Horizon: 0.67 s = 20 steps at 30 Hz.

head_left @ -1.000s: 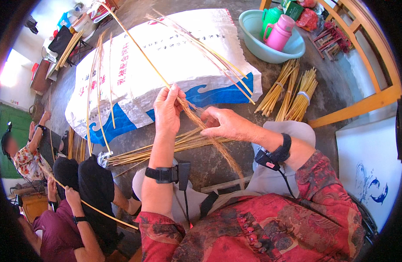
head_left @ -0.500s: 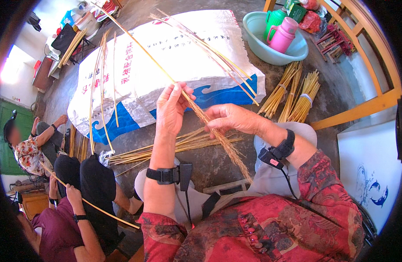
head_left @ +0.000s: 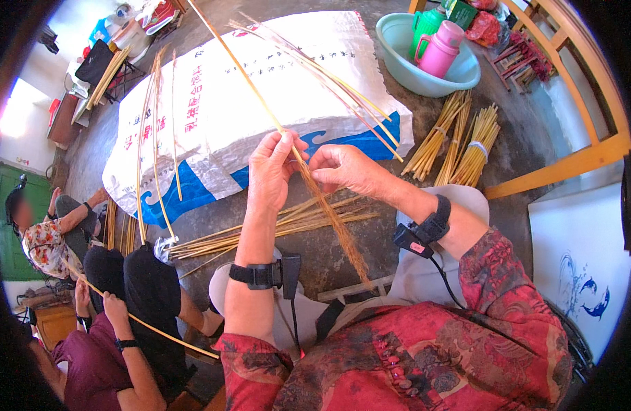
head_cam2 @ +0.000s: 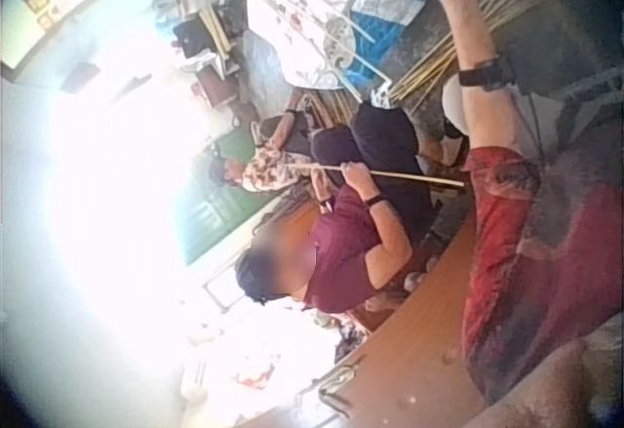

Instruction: The person weaves together thin bamboo strips by hand, interlacing them to form a structured pattern while seated.

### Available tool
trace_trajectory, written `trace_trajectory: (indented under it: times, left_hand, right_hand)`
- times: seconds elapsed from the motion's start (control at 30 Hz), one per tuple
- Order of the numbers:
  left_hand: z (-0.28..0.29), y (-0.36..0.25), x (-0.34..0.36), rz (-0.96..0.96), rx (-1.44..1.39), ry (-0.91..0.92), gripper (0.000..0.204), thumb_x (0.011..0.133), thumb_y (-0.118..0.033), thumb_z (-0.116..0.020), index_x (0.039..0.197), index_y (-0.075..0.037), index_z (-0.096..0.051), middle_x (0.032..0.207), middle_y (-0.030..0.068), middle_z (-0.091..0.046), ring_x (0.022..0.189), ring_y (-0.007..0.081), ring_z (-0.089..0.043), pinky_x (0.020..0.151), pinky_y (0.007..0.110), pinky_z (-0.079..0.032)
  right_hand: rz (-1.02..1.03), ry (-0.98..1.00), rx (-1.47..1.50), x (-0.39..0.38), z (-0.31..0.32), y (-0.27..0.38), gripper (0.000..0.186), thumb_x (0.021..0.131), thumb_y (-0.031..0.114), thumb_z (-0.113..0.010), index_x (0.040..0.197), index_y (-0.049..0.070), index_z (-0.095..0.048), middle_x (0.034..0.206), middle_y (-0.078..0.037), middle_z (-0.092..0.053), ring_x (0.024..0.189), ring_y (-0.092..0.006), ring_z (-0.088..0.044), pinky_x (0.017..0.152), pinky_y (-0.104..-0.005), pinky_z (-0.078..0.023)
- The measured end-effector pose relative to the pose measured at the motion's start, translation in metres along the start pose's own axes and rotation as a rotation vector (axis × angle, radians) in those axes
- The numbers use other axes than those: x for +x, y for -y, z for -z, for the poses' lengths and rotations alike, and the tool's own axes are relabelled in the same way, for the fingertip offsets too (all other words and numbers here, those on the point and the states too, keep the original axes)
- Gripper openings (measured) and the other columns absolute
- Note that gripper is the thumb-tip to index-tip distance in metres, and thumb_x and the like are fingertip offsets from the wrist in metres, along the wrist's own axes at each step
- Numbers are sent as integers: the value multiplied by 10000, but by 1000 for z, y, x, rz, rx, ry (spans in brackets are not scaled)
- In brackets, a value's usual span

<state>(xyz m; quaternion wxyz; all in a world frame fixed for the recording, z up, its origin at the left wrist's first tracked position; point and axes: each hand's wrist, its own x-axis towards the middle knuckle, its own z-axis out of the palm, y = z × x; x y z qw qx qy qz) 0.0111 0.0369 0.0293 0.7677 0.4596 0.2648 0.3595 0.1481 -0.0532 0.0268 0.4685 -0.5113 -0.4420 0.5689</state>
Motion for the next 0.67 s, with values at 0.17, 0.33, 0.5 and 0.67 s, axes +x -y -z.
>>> trace_trajectory:
  times: [0.17,0.33,0.5,0.67]
  left_hand:
    - [1,-1,-1,27,21,1,174,860,-209,-521,927,-51,-553,805,52,-575,687,129,-544,609,256,-455]
    - [0,-1,-2,31,-33,16,161,854,-197,-530,903,-47,-559,792,49,-572,684,129,-545,591,252,-456]
    - [5,-2,0,42,-128,56,142,854,-184,-528,885,-48,-558,788,47,-566,683,140,-552,578,256,-463]
    - [7,3,1,40,-188,43,145,861,-180,-514,927,-54,-543,800,46,-566,689,161,-556,596,269,-470]
  right_hand:
    - [-24,61,-25,4,2,4,151,766,145,-568,848,18,-557,741,-23,-561,604,-98,-538,538,-234,-460]
    - [4,118,27,6,2,-3,120,765,145,-560,811,35,-552,708,-16,-550,596,-99,-539,532,-240,-462]
    - [-119,116,261,1,1,6,137,771,131,-532,864,31,-534,721,-7,-532,604,-87,-516,551,-227,-442]
    - [-122,151,157,-3,6,15,216,780,145,-551,957,31,-505,831,7,-512,703,-69,-500,661,-205,-428]
